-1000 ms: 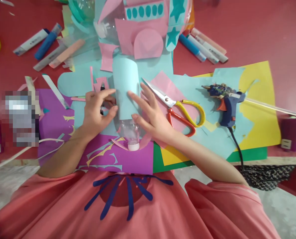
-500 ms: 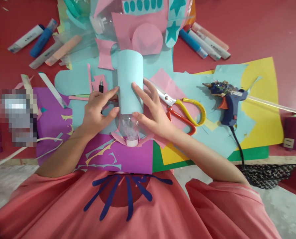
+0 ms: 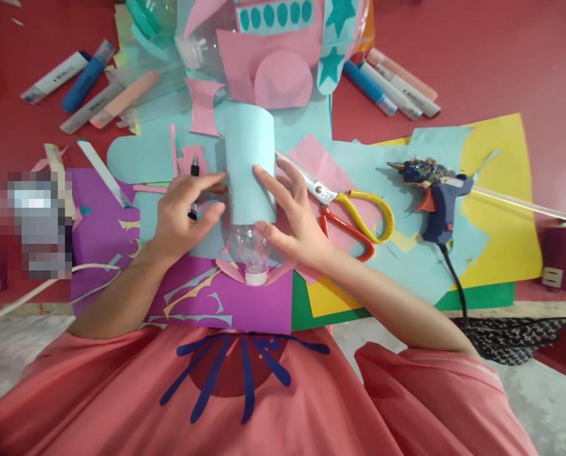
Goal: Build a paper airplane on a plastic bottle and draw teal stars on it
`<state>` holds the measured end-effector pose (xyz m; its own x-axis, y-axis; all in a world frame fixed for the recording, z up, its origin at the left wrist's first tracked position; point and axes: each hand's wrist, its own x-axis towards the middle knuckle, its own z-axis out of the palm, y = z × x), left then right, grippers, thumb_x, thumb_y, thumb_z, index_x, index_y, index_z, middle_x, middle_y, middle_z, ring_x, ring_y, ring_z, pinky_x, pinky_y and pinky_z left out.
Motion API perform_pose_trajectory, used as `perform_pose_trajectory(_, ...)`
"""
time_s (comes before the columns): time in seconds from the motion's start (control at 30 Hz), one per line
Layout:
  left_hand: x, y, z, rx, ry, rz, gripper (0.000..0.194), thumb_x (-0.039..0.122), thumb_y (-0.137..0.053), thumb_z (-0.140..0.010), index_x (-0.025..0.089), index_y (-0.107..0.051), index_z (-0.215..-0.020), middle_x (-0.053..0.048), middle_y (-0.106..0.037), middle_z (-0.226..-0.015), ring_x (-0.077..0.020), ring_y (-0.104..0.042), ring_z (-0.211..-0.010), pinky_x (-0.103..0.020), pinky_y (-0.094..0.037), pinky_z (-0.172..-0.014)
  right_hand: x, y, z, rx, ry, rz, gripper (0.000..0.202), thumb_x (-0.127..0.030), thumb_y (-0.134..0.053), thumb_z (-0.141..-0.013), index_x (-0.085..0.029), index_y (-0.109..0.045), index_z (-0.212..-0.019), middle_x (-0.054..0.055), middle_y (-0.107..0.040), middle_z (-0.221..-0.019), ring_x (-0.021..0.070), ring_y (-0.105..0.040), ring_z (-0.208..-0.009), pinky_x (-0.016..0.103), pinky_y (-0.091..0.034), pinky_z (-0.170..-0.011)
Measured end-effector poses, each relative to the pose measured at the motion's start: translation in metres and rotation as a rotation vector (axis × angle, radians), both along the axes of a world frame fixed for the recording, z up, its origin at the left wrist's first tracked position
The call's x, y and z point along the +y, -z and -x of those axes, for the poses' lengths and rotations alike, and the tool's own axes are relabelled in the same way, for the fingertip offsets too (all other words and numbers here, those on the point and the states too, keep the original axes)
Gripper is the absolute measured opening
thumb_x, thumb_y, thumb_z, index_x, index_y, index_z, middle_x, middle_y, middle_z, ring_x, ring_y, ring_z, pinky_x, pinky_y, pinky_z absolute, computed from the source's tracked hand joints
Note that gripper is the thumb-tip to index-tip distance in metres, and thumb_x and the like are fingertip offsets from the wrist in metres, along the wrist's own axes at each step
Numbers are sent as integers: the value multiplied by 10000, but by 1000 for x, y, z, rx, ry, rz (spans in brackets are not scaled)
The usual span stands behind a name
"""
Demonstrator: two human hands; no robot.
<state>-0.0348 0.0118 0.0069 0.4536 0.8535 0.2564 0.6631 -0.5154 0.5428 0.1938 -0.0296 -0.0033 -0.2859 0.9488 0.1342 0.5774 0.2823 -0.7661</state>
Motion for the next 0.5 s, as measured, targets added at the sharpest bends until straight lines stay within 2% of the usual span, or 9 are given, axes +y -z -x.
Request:
perform_pose_trajectory(0.1,20,8,19,16,-134,-52,375,465,-301,-1029,301,-600,-1186,-8,-685,-1103,-217,-576,-1082,-430,-427,-988,0,0,0,2,-11,3,715,-700,-342,-896,-359,-262,-1520,71,-263,-1539,346,-180,-1496,628,-262,-1181)
perform_pose_trajectory(0.23,53,33,42,95,-239,-203,404,577,-356,-992,328,-560,-1236,45,-561,-1316,-228,-398,-1210,-491,-321,-1034,0,1,0,11,-13,9,712,-700,-345,-896,-362,-267,-1517,68,-255,-1541,352,-183,-1494,634,-252,-1182)
perform_pose_trajectory(0.37,68,53,39,131,-262,-251,406,646,-435,-943,295,-609,-1048,61,-567,-1266,-201,-345,-1201,-472,-286,-1026,0,2,1,37,-15,-15,703,-688,-360,-900,-364,-266,-1517,65,-245,-1545,347,-175,-1497,628,-245,-1186)
perform_pose_trajectory(0.43,70,55,34,126,-283,-295,403,655,-498,-917,264,-595,-929,76,-582,-1207,-176,-348,-1187,-449,-294,-1019,0,3,1,41,-16,-23,705,-686,-359,-902,-365,-256,-1521,64,-239,-1546,346,-172,-1497,631,-248,-1182)
perform_pose_trajectory(0.5,72,52,31,111,-284,-300,392,633,-557,-903,244,-567,-852,81,-610,-1134,-159,-395,-1150,-424,-329,-985,0,4,1,33,-16,-17,710,-691,-354,-900,-370,-243,-1523,62,-228,-1551,345,-173,-1497,629,-264,-1176)
